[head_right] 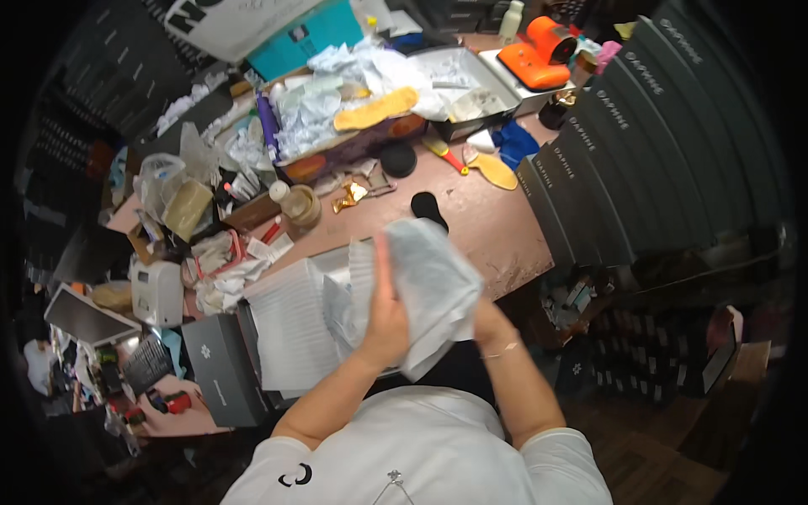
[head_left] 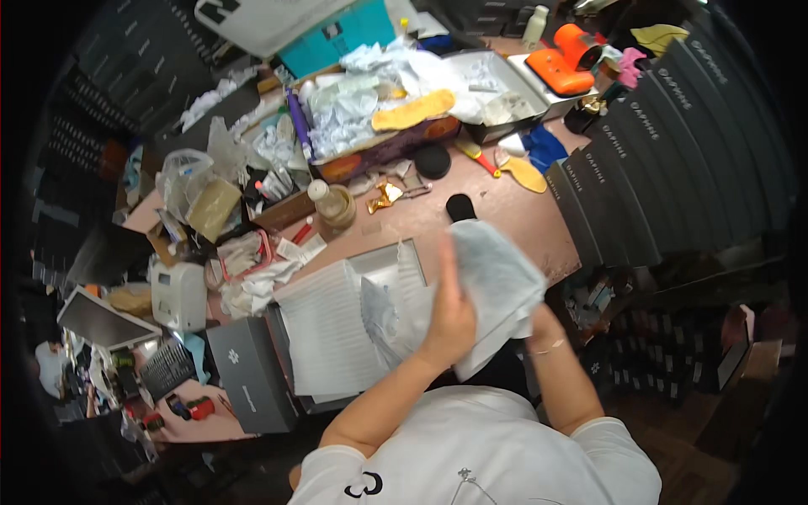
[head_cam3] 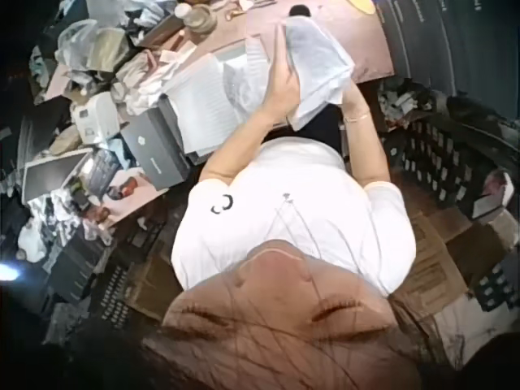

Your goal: Inspect and pack shoes into boxes with protective bags.

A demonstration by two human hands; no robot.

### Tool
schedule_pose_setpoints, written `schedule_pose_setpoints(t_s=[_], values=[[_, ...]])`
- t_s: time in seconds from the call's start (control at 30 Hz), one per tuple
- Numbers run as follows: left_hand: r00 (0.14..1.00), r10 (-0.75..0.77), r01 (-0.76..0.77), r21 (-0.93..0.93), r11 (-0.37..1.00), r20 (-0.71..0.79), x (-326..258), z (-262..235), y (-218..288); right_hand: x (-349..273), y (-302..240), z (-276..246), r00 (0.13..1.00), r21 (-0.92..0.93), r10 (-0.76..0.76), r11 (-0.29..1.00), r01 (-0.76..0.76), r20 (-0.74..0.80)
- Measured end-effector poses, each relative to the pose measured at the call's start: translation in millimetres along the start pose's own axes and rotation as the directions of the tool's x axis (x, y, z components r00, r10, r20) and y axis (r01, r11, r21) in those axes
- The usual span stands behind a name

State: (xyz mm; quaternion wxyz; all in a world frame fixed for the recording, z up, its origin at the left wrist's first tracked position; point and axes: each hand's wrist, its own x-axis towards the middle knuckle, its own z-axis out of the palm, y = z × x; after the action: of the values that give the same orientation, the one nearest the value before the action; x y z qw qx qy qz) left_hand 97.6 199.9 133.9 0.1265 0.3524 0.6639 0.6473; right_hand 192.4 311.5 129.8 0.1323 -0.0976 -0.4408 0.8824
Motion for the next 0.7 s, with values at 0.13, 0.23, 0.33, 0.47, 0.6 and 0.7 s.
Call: schedule_pose_setpoints(t_s=[0.13,0.23,0.33,0.47,0.6,0.7], values=[[0.969,0.001,-0.015,0.057,0.998,0.246,-42,-11,-22,-10,-42,-114,0.894,-0.637,-0.076,0.729,-0.253,-0.442],[0.977,-0.209,0.185,0.328,0.926,0.039,-78,-75,-70,12,15,-203,0.798,-0.785,-0.120,-0.143,-0.603,-0.591],[0.961,-0.277,0.248,0.454,0.856,-0.002,-81,-123,-80,27,44,-220,0.824,-0.728,-0.067,-0.434,-0.531,-0.562],[0.785,-0.320,-0.300,0.777,0.553,0.530,-75,-121,-87,5,22,-109,0.965,-0.920,-0.067,-0.290,-0.263,-0.255],[0.839,-0.003,-0.292,0.456,0.841,0.543,-59,-84,-90,-33,110,-2,0.957,-0.993,0.283,-0.083,0.082,0.055],[0.947,0.017,-0.113,0.284,0.952,0.320,-60,-95,-82,-26,151,-18,0.998,-0.993,0.027,0.099,-0.062,-0.060]])
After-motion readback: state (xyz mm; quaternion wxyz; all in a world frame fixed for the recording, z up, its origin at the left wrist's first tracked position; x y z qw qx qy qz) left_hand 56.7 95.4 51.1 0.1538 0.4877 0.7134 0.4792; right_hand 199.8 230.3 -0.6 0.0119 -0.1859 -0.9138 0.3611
